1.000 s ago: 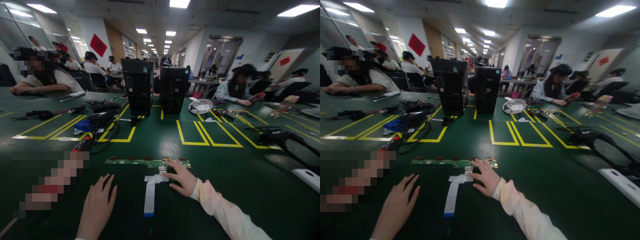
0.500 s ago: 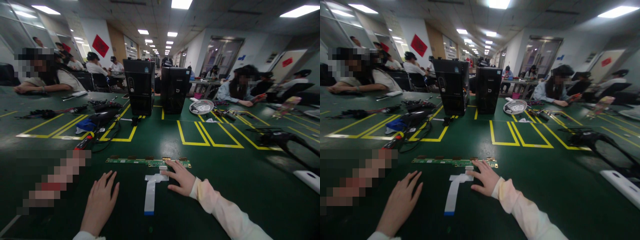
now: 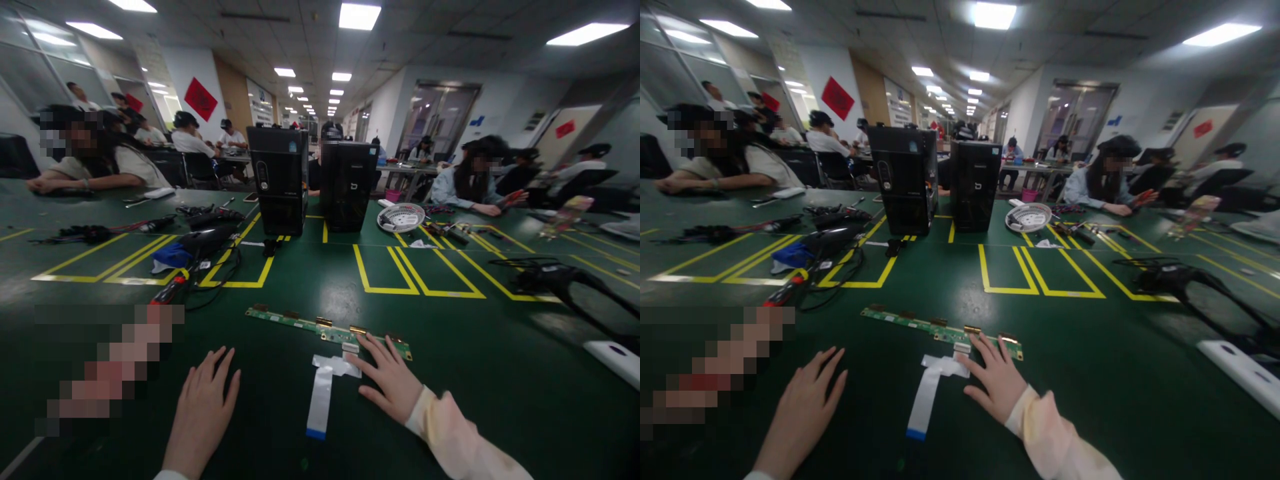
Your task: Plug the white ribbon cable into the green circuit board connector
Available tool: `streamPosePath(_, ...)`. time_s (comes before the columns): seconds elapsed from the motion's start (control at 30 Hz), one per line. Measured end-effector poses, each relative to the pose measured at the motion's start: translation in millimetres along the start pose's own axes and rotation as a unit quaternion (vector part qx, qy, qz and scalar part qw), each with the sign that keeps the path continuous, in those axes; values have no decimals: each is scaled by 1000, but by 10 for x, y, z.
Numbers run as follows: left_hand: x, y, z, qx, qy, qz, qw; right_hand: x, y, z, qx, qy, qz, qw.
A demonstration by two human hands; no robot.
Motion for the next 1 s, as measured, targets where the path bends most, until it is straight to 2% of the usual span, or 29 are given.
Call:
streamPosePath(0.23, -1, -13, -8, 2, -1, -5, 1000, 619, 345, -69, 58, 26, -95, 993)
streamPosePath(0.47, 3, -40, -17, 3, -11, -1, 1000, 1054, 582, -63, 82, 37, -210, 974)
streamPosePath(0.67, 5, -44, -10, 5, -19, 0, 1000, 1273, 602, -164, 116, 110, -329, 931)
streamPosePath(0.83, -1, -42, -13, 4, -15, -2, 1000, 1380, 748, -188, 94, 91, -425, 896)
streamPosePath(1.0, 6, -33, -19, 6, -12, -4, 1000, 1535, 1025, -192, 96, 86, -485, 865)
Point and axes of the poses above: each hand's wrist, its own x-axis away from the middle knuckle, its own z-axis out of the back of the hand, y = z × x, the point moved 2 cm from there along -x, towards the middle knuckle, and after that the axes turned 6 degrees about -z, right-handed, at the moved point
